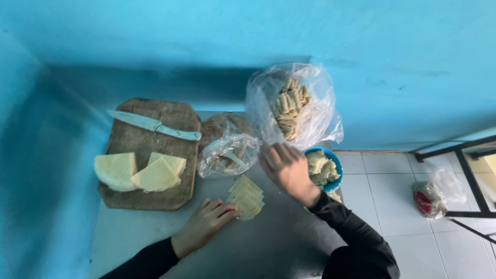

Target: The person stacks thin square pastry wrappers in an overlapping fan on the table, spoons brown filling from a plastic-wrapped container onto a wrapper, and folds the wrapper over the filling. They repeat the filling and folding with additional wrappers, with cut wedges of dough and a bowl of filling on the table.

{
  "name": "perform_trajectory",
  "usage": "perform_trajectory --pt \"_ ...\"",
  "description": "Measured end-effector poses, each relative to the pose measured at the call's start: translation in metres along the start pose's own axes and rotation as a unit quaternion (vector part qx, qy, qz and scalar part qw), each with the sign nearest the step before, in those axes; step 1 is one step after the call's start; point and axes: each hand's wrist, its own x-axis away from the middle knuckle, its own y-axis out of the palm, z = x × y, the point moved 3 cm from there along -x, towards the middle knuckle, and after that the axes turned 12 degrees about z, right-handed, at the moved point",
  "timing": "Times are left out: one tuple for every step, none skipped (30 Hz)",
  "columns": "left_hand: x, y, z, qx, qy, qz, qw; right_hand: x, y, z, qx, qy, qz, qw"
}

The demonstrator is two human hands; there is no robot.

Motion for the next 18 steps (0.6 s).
perform_trajectory --pt "-0.001 0.0 -0.001 -0.002 0.007 0.003 1.0 0.006 0.006 -0.01 -0.025 -0.006 -0.013 1.0" --pt "-0.001 0.0 -0.002 -0.005 0.013 0.006 1.0 0.011 0.015 -0.017 -0.023 0.0 -0.031 0.999" --pt "-0.002 0.001 -0.002 -0.006 0.018 0.008 1.0 0.015 0.025 -0.023 -0.023 0.006 -0.051 0.998" --pt "-0.002 0.0 -0.002 -0.01 0.022 0.02 1.0 0.019 0.035 -0.027 -0.022 0.011 -0.07 0.997" --pt "-0.003 0.001 -0.002 -0.012 0.027 0.032 0.999 0.023 0.043 -0.028 -0.031 0.021 -0.098 0.994" --pt "-0.003 0.002 -0.001 -0.014 0.032 0.045 0.998 0.026 0.052 -0.028 -0.039 0.031 -0.126 0.991" --pt "-0.004 0.003 -0.002 -0.014 0.028 0.044 0.999 0.027 0.061 -0.028 -0.048 0.04 -0.153 0.986" --pt "-0.004 0.004 -0.003 -0.015 0.025 0.042 0.999 0.029 0.067 -0.027 -0.033 0.056 -0.174 0.983" --pt "-0.004 0.005 -0.003 -0.015 0.022 0.04 0.999 0.03 0.071 -0.025 -0.018 0.073 -0.194 0.978" --pt "-0.003 0.006 -0.003 -0.012 0.017 0.042 0.999 0.03 0.075 -0.024 -0.003 0.09 -0.215 0.973" --pt "-0.004 0.007 -0.004 -0.009 0.013 0.045 0.999 0.03 0.077 -0.022 0.018 0.114 -0.247 0.962" --pt "-0.005 0.008 -0.005 -0.005 0.01 0.048 0.999 0.03 0.078 -0.018 0.041 0.137 -0.279 0.95" --pt "-0.004 0.009 -0.005 -0.006 0.01 0.051 0.999 0.029 0.079 -0.016 0.063 0.16 -0.311 0.935" --pt "-0.004 0.011 -0.004 -0.007 0.012 0.054 0.998 0.024 0.075 -0.018 0.012 0.145 -0.241 0.96" --pt "-0.004 0.011 -0.006 -0.009 0.016 0.058 0.998 0.018 0.071 -0.018 -0.037 0.13 -0.165 0.977" --pt "-0.005 0.012 -0.007 -0.011 0.017 0.062 0.998 0.012 0.067 -0.019 -0.086 0.113 -0.089 0.986" --pt "-0.005 0.013 -0.007 -0.012 0.018 0.065 0.998 0.011 0.067 -0.019 -0.104 0.122 -0.083 0.984" --pt "-0.005 0.013 -0.008 -0.013 0.02 0.068 0.997 0.01 0.068 -0.02 -0.121 0.131 -0.077 0.981"
